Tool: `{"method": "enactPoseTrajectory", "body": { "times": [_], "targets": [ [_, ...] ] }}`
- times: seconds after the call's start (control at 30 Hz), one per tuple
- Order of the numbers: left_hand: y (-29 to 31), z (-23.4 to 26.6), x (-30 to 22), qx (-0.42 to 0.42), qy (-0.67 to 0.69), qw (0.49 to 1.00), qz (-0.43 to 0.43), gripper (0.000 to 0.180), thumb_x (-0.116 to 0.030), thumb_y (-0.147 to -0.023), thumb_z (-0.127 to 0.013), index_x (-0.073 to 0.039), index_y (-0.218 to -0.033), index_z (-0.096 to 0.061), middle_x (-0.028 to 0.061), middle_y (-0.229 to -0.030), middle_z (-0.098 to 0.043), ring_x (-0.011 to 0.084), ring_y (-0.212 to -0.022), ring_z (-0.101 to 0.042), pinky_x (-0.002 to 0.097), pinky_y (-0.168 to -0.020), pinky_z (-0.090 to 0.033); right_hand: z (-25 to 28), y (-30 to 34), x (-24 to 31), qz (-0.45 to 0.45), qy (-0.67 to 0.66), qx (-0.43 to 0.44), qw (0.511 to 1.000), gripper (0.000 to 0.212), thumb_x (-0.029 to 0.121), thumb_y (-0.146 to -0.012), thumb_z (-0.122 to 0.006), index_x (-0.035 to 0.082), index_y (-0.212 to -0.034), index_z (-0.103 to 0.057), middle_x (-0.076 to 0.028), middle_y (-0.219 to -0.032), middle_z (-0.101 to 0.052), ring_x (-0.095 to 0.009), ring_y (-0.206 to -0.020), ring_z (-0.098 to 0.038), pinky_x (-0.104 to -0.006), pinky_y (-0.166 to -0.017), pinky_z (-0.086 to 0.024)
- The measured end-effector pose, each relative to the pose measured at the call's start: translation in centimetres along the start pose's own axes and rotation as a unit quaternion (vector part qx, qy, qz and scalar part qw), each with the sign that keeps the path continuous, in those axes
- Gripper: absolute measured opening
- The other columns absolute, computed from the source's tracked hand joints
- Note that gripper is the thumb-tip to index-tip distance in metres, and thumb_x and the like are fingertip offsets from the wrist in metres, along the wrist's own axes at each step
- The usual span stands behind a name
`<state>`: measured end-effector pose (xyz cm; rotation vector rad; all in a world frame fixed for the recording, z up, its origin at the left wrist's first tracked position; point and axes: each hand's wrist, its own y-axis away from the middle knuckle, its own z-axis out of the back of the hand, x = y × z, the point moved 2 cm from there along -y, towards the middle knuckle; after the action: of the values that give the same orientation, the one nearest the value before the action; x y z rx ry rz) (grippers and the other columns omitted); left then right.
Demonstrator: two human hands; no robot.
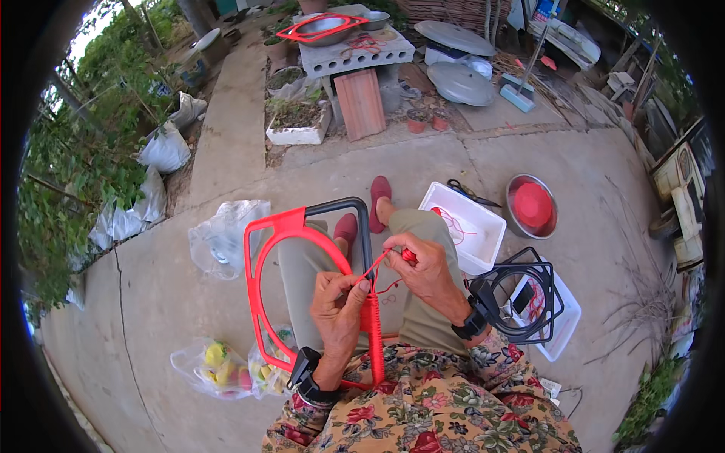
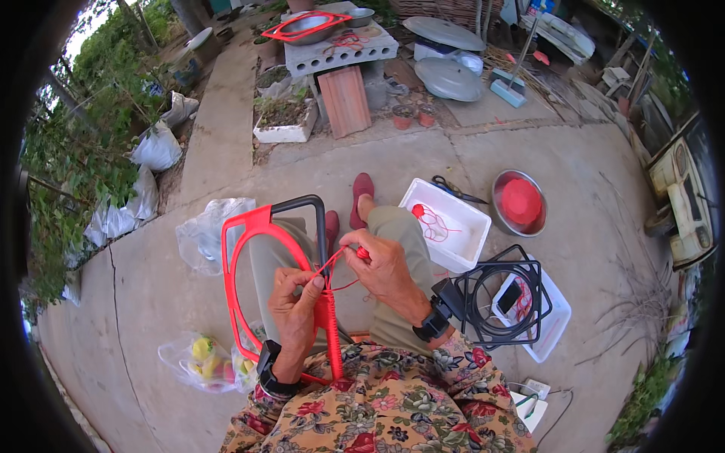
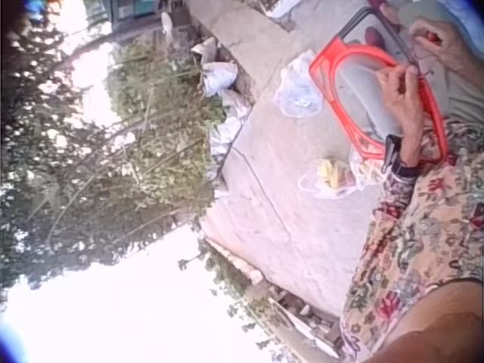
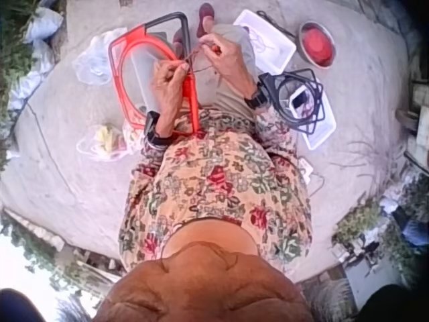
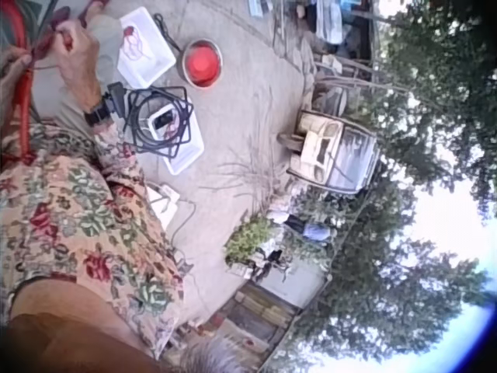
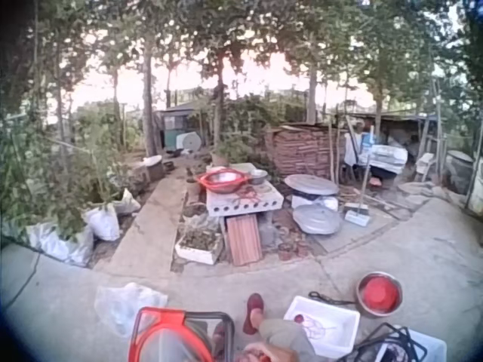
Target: Wrapping a red plastic frame with red string.
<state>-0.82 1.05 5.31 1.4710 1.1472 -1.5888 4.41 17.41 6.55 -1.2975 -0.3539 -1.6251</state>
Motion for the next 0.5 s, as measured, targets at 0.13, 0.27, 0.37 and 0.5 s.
{"method": "enactPoseTrajectory", "body": {
  "times": [0.13, 0.27, 0.37, 0.5],
  "targets": [
    [0.1, 0.0, 0.6, 0.007, 0.0, 1.0, 0.008, 0.01, -0.007, -0.083, -0.072, 0.0, -0.087, -0.066, 0.0011, -0.089, -0.045, 0.0103, -0.081, -0.046, 0.0202, -0.069, -0.038, -0.2, 1.3, -1.8, -0.027, -0.002, 0.031, 0.999, 0.013, 0.006, -0.082, -0.066, 0.004, -0.094, -0.063, -0.01, -0.069, -0.061, -0.016, -0.057, -0.057, -0.0285, -0.051, -0.042],
    [0.0, 0.1, 0.4, 0.005, -0.005, 1.0, 0.006, 0.009, -0.006, -0.083, -0.071, 0.0, -0.087, -0.066, 0.0014, -0.089, -0.046, 0.0101, -0.081, -0.045, 0.0202, -0.07, -0.039, -0.5, 2.7, -1.8, -0.12, -0.074, 0.058, 0.988, 0.01, 0.007, -0.083, -0.066, 0.003, -0.092, -0.063, -0.002, -0.064, -0.055, -0.007, -0.055, -0.048, -0.0267, -0.049, -0.038],
    [0.2, 0.4, 0.6, -0.001, 0.039, 0.999, 0.003, 0.008, -0.004, -0.083, -0.071, 0.0, -0.087, -0.066, 0.0018, -0.089, -0.046, 0.0103, -0.082, -0.045, 0.0206, -0.071, -0.039, -0.2, 4.0, -1.6, -0.133, -0.109, 0.078, 0.982, 0.008, 0.007, -0.084, -0.066, 0.003, -0.09, -0.064, 0.001, -0.062, -0.052, -0.003, -0.055, -0.043, -0.0252, -0.049, -0.036],
    [0.5, 0.7, 0.0, 0.011, 0.055, 0.998, -0.001, 0.008, -0.003, -0.082, -0.071, 0.0, -0.087, -0.066, 0.0023, -0.091, -0.046, 0.0112, -0.084, -0.046, 0.0208, -0.072, -0.039, 0.8, 5.4, -1.1, -0.097, -0.129, 0.063, 0.985, 0.007, 0.005, -0.084, -0.067, 0.003, -0.091, -0.065, 0.002, -0.063, -0.051, -0.003, -0.055, -0.041, -0.0228, -0.05, -0.035]
  ]
}}
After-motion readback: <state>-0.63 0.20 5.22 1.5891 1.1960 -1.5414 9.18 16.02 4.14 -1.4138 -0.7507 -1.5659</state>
